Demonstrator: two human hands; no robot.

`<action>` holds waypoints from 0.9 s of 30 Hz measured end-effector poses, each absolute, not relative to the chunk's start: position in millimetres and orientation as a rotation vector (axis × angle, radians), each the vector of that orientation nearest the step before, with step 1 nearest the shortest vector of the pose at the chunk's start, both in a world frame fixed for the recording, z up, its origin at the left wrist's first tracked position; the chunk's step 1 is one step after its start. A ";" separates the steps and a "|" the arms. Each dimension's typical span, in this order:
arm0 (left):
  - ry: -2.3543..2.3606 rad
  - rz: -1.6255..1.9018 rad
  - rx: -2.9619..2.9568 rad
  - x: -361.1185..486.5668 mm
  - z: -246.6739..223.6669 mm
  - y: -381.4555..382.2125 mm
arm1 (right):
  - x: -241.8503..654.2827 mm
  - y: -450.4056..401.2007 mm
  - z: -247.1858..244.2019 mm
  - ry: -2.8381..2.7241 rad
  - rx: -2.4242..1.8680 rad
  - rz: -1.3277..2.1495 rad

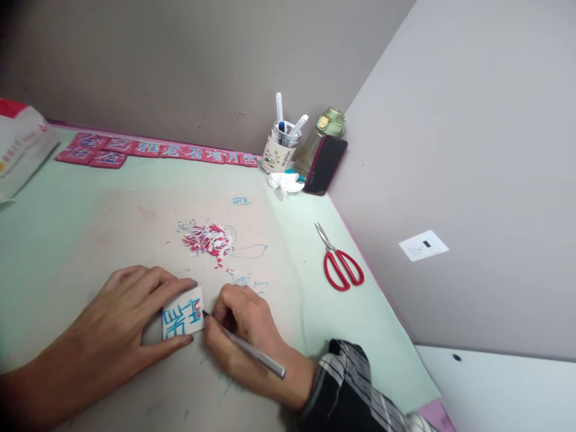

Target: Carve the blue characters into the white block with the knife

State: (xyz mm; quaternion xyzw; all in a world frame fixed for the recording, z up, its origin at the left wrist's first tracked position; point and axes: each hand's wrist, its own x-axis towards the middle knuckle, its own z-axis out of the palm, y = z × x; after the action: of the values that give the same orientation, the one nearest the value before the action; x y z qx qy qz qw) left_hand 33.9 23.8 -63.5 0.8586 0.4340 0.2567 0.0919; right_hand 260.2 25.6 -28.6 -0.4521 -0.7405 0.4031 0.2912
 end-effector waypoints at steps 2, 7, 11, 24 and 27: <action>1.300 0.765 2.550 33.8 -63.4 20.8 | 260.1 25.6 -27.3 -1.988 -1.210 1.055; 1.244 0.687 2.535 23.7 -68.9 13.6 | 260.4 26.1 -24.7 -1.981 -1.245 1.066; 1.225 0.686 2.517 21.8 -69.3 14.1 | 259.3 26.2 -25.0 -1.958 -1.236 1.084; 1.182 0.700 2.397 29.7 -61.5 24.6 | 261.6 21.0 -42.0 -2.343 -0.965 0.508; 1.090 0.784 2.538 33.8 -58.1 32.3 | 263.7 20.8 -49.1 -2.441 -0.878 0.396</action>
State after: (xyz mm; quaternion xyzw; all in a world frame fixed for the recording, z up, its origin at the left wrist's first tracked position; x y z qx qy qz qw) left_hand 33.8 32.3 -58.1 0.8758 0.3763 0.2705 0.1349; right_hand 263.7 20.8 -49.1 -0.3234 -0.8993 0.1460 0.2558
